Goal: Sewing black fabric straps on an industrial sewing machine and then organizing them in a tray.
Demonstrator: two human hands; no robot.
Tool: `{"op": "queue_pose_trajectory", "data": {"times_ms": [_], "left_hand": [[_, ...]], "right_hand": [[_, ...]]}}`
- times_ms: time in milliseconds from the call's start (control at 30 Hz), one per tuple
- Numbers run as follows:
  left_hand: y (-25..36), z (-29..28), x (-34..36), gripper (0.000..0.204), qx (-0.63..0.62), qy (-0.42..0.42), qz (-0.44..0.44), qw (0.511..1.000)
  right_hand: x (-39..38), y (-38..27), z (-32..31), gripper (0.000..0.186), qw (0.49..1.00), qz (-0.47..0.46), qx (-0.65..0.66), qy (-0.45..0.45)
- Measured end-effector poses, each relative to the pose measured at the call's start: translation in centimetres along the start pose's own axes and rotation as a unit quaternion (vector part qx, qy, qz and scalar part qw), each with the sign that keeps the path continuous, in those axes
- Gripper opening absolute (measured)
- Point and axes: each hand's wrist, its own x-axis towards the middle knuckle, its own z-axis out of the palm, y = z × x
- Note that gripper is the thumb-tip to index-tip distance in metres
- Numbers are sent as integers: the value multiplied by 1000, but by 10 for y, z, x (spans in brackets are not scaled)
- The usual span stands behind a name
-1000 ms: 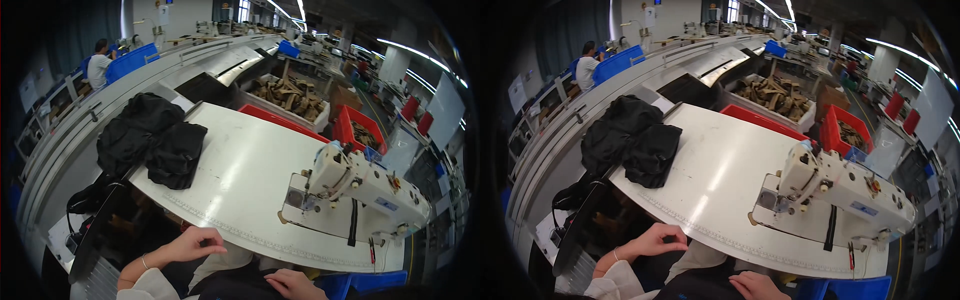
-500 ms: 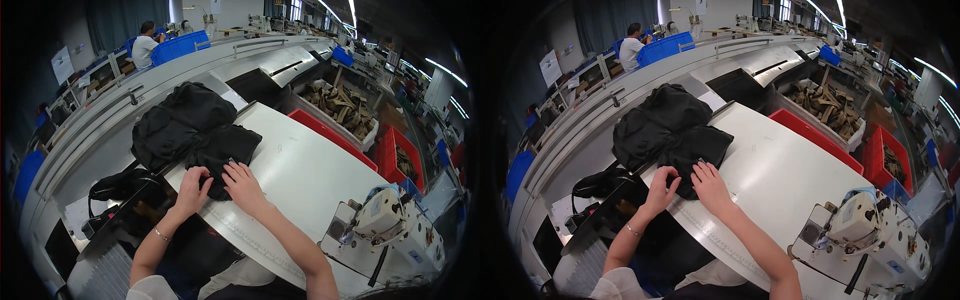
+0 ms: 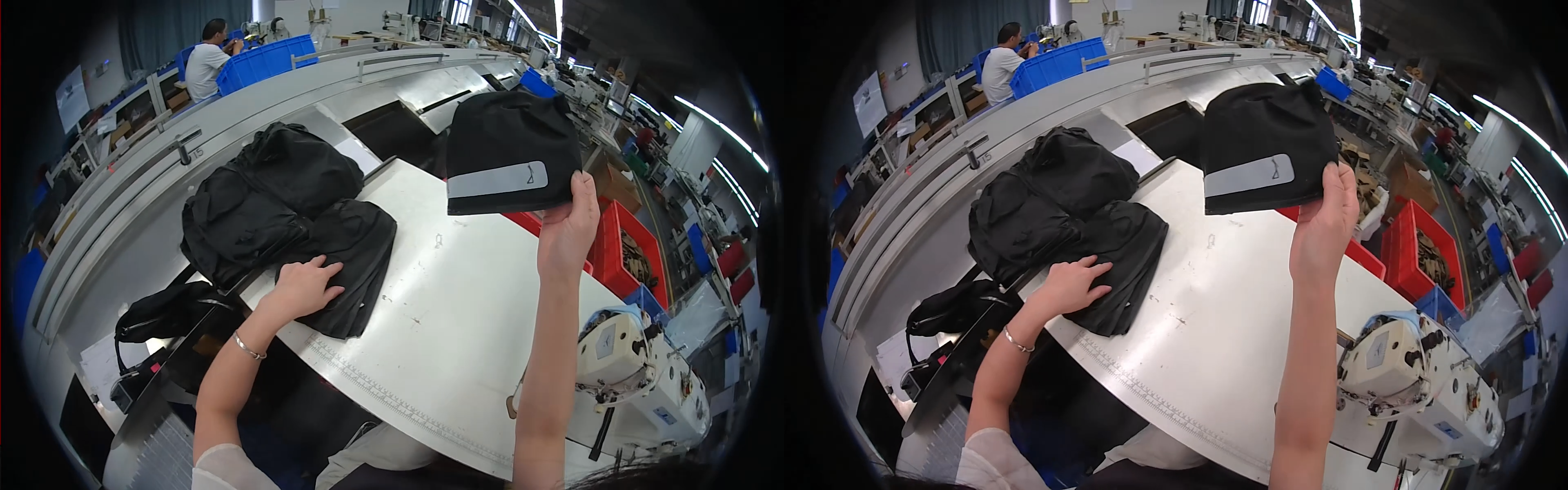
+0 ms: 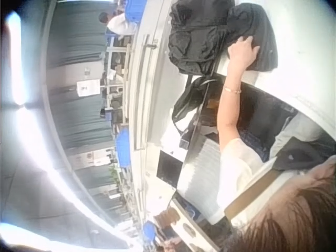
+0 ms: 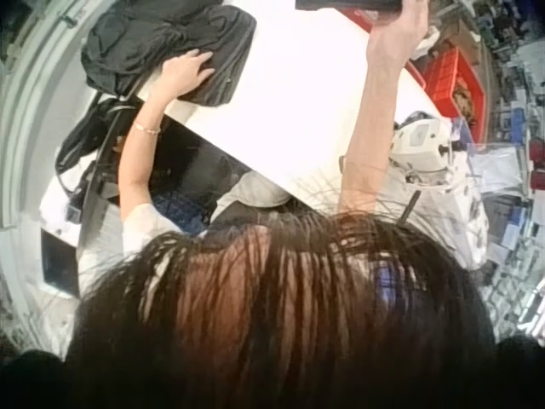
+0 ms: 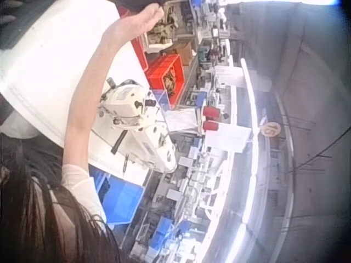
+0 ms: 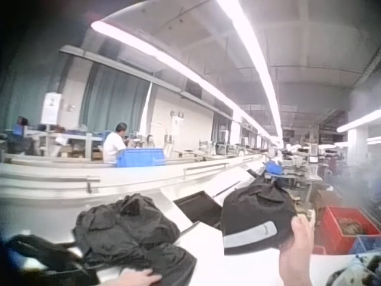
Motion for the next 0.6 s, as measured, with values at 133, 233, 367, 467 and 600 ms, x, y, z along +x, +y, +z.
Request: {"op": "queue_pose_trajectory", "data": {"times_ms": [133,233,367,467,600], "left_hand": [[-23,-2,2,28,-61,5,38,997],[12,-30,-1,15,-112,92,56,988],[125,-42,-17,7,-462,45,205,861],[191,-12,-22,28,-290,11,327,900],[231,26,-18,25,85,-14,321,943]], "right_hand": [[-80,-40,16,9,887,-29,-407,-219],[-179,-22,-21,21,741,-108,-522,-408],[-267,-38,-35,24,638,-165,-598,-456],[-277,-42,-21,27,607,-170,-608,-483],[-284,-35,-13,32,577,-177,-617,-505]]}}
